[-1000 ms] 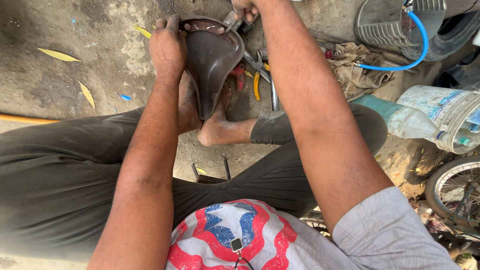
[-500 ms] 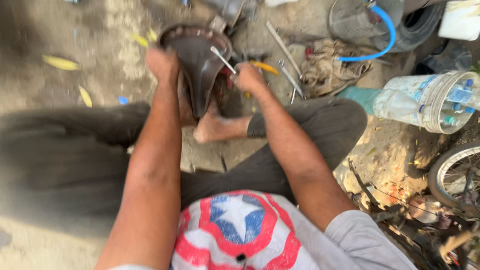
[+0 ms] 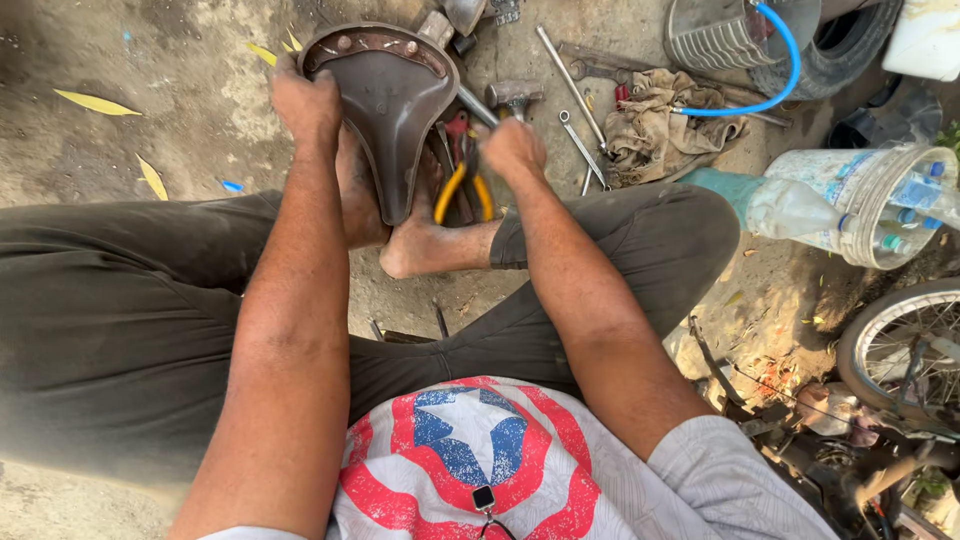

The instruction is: The person sits on the ground and repairs a bicycle seat by inserting and hammering metal fasteners into the underside. They use a hammer, pliers, and a screwdriver to secure the fasteners and adjust the seat cover.

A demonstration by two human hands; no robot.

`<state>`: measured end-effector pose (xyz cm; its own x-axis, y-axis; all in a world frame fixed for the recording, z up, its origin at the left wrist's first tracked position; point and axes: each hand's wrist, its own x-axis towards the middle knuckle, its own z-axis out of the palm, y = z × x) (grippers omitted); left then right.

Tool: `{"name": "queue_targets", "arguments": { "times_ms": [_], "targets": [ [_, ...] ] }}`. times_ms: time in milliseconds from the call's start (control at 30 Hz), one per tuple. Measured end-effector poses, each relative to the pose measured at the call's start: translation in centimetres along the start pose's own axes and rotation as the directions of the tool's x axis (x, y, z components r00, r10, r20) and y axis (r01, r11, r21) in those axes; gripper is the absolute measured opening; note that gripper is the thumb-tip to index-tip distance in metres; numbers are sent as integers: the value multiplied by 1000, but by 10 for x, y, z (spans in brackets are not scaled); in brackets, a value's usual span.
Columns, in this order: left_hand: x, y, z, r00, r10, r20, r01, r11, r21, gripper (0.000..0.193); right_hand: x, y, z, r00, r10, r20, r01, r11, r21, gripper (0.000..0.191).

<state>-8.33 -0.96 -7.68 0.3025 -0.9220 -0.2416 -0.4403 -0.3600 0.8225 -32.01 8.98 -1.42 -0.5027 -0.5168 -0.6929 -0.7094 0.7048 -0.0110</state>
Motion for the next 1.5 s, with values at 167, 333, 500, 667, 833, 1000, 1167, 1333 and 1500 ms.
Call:
{"name": "queue_targets", "arguments": {
  "times_ms": [167, 333, 500, 667, 833, 1000, 1167, 1333, 1500],
  "targets": [
    [9, -15, 6, 996, 81, 25, -84, 987, 139, 37, 22, 5, 2, 950, 240, -198, -224, 970, 98, 51],
    [18, -18, 9, 990, -106, 95, 86, 977, 196, 24, 37, 7, 18, 943, 175, -285, -128, 976, 174, 45],
    [23, -14, 8, 995, -42, 94, 41, 999, 15, 29, 36, 2, 13, 959, 260, -108, -129, 747, 652, 33],
    [28, -13, 18, 977, -171, 128, 152, 977, 149, 31, 27, -3, 2, 979, -146, -142, 195, 473, 859, 41],
    [40, -8, 25, 937, -343, 63, 314, 909, 273, 31, 15, -5, 18, 866, -369, -338, 499, 688, 526, 47],
    [43, -3, 21, 929, -353, 108, 320, 915, 245, 39, 14, -20, 24, 910, -315, -271, 415, 649, 638, 46],
    [38, -1, 19, 943, -310, 119, 281, 937, 207, 39, 16, -13, 10, 847, -399, -352, 509, 414, 755, 57],
    [40, -2, 22, 961, -257, 103, 230, 947, 222, 38, 31, -24, 27, 759, -475, -445, 643, 655, 396, 68],
    [41, -6, 24, 924, -365, 117, 327, 909, 257, 43, 32, -36, 18, 979, -179, -97, 199, 729, 655, 66]
  ]
}}
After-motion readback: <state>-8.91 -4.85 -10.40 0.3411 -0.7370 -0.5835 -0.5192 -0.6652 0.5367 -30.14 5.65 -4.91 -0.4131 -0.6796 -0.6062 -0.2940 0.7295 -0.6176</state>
